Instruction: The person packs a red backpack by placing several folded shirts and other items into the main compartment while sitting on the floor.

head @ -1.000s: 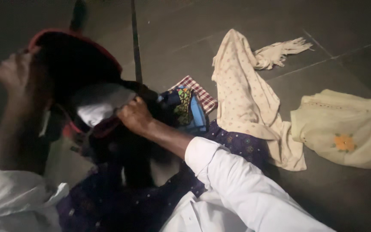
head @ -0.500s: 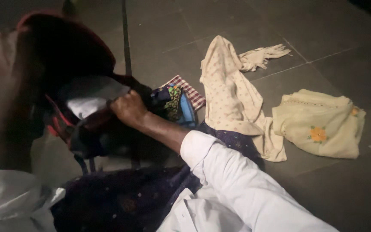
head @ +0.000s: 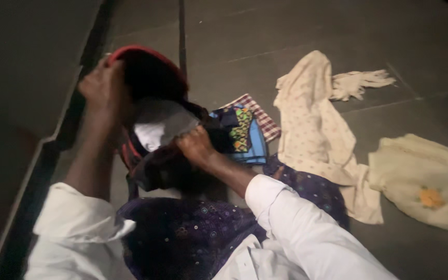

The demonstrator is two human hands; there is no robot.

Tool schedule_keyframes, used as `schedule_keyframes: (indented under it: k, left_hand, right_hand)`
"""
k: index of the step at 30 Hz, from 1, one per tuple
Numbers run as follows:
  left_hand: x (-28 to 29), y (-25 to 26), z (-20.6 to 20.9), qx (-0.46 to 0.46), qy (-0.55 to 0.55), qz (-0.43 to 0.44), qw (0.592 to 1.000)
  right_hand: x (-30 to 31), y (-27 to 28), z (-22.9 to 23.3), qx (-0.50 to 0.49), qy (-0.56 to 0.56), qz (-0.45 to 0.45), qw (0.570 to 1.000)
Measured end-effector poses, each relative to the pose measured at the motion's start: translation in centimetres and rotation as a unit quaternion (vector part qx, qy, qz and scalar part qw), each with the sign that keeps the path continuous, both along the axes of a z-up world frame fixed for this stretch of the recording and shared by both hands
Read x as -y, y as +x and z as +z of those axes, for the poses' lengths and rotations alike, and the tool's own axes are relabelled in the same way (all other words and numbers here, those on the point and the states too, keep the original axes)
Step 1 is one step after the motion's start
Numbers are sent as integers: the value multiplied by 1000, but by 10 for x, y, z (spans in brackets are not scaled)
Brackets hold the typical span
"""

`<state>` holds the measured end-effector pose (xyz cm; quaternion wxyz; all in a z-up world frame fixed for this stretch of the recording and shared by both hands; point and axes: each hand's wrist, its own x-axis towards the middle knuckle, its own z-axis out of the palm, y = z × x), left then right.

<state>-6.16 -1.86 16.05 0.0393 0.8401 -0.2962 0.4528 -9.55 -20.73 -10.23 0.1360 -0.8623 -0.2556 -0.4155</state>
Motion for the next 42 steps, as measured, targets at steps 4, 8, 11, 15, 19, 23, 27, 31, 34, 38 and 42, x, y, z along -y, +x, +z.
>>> schedule_keyframes:
  k: [4, 8, 11, 15, 19, 23, 27, 31, 34, 38, 42]
  left_hand:
    - [0, 31, -80, -140, -174, 142, 964]
    - [-22, 39, -143, -117, -98, 213, 965]
    - [-20, 28, -145, -176, -264, 181, 931]
    - [-9, 4, -127, -108, -233, 121, 959]
    - [-1, -7, -141, -128, -323, 141, 927]
    - [0, 8, -168, -37, -325, 127, 937]
    - [-15, 8, -190, -84, -364, 105, 922]
    - [-31, 15, -210, -101, -336, 139, 926]
    - [-40, 31, -221, -107, -371, 77, 919]
    - [-48, 43, -228, -115, -380, 82, 914]
    - [-58, 47, -229, -81, -366, 62, 925]
  right_hand:
    - [2, 15, -60, -174, -64, 28, 982]
    - [7, -13, -88, -249, -167, 33, 954]
    - [7, -29, -57, -247, -133, 69, 957]
    - [7, -18, 16, -521, -209, 101, 822]
    - [-1, 5, 23, -466, -19, 124, 876]
    - [-34, 22, 1, -268, -57, 38, 961]
    - [-61, 34, -5, -398, -156, -22, 904]
    - [-79, 57, -11, -439, -116, -23, 891]
    - [-87, 75, -10, -469, -148, -48, 870]
    - [-92, 95, -7, -458, -90, -24, 884]
    - [-77, 102, -8, -512, -94, -22, 854]
